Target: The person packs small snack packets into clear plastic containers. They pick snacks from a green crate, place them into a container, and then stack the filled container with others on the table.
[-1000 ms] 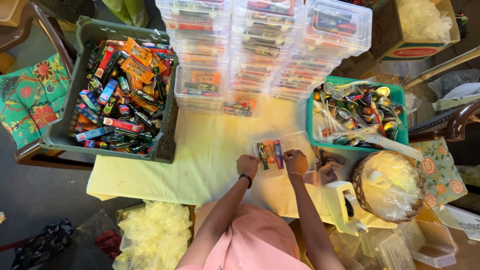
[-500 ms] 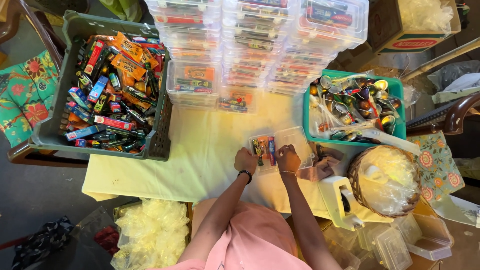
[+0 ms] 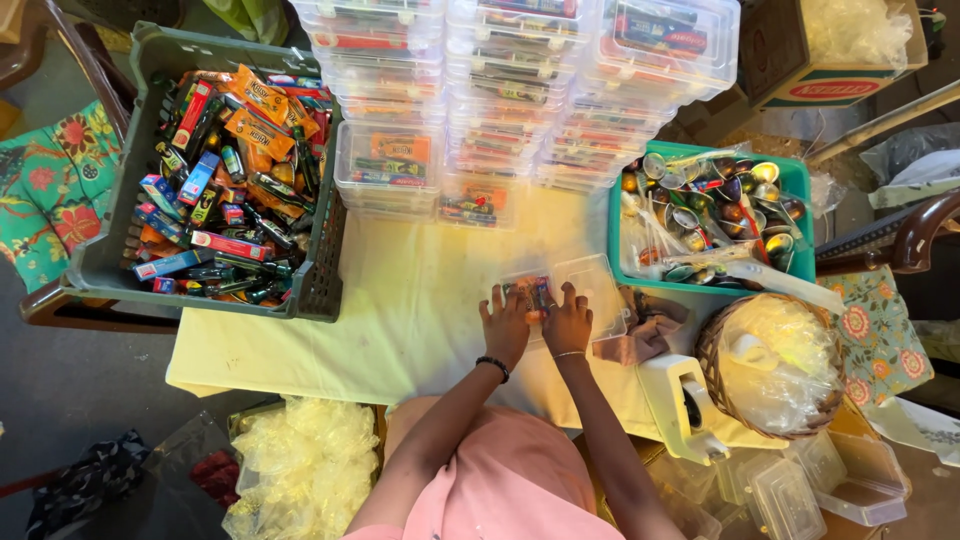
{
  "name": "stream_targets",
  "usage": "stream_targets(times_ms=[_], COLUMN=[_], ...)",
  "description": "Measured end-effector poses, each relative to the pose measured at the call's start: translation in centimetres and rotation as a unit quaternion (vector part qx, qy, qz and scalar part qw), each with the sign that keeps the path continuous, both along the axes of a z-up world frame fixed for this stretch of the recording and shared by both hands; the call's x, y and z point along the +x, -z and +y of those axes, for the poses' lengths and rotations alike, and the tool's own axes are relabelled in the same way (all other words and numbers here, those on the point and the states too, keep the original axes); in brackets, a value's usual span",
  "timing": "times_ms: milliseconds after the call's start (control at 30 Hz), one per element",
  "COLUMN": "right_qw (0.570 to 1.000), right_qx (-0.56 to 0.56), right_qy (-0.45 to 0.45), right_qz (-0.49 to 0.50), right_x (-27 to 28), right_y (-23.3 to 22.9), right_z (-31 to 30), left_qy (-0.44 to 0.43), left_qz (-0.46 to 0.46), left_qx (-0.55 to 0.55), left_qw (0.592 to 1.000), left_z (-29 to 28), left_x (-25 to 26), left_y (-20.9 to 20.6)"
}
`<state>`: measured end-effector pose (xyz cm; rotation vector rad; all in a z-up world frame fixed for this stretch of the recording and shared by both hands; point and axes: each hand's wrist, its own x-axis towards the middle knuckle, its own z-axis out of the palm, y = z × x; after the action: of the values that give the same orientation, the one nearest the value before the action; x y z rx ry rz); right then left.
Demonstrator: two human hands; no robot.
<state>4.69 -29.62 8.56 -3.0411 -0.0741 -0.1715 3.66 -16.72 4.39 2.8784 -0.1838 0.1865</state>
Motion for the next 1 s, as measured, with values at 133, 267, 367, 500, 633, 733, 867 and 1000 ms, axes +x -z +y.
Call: stream_targets(times_ms=[133,267,367,500,633,733,867,1000], right_qw=[0.999,0.999,0.999,0.986,0.943,0.9,0.928,0.914], right_qx=[-0.011,-0.002,-0.019,0.143,0.033,0.212,0.246,0.292], right_qy=[0.028,0.02,0.022,0.081,0.288,0.373,0.271,0.265], right_qz=[0.037,0.029,0.035,-0.025,-0.166,-0.073,-0.07,-0.097], right_x=[-0.1,-0.7,-1.3,-0.7,-1.4,-2.4,-4.4,-5.4], right_y=[1.0,0.8,2.1,0.7,5.0,7.3,5.9,5.2], right_z=[-0.4,-0.5,-0.9,-3.0,-9.0,-12.4,-11.0,-8.8], left_qy=[-0.003,-0.001,-0.002,0.006,0.004,-0.034,-0.081,-0.074], left_qz=[0.079,0.094,0.115,0.147,0.179,0.154,0.2,0.233], left_qx=[0.008,0.06,0.058,0.055,-0.076,-0.25,-0.368,-0.421], left_qw=[0.997,0.994,0.992,0.988,0.981,0.955,0.904,0.873], left_z=[-0.7,-0.7,-0.6,0.1,2.3,3.1,3.3,3.9], left_x=[0.3,0.4,0.0,-0.7,-2.9,-4.1,-4.3,-4.1], left_y=[0.9,1.1,-0.3,-2.2,-3.1,-1.7,1.6,2.9])
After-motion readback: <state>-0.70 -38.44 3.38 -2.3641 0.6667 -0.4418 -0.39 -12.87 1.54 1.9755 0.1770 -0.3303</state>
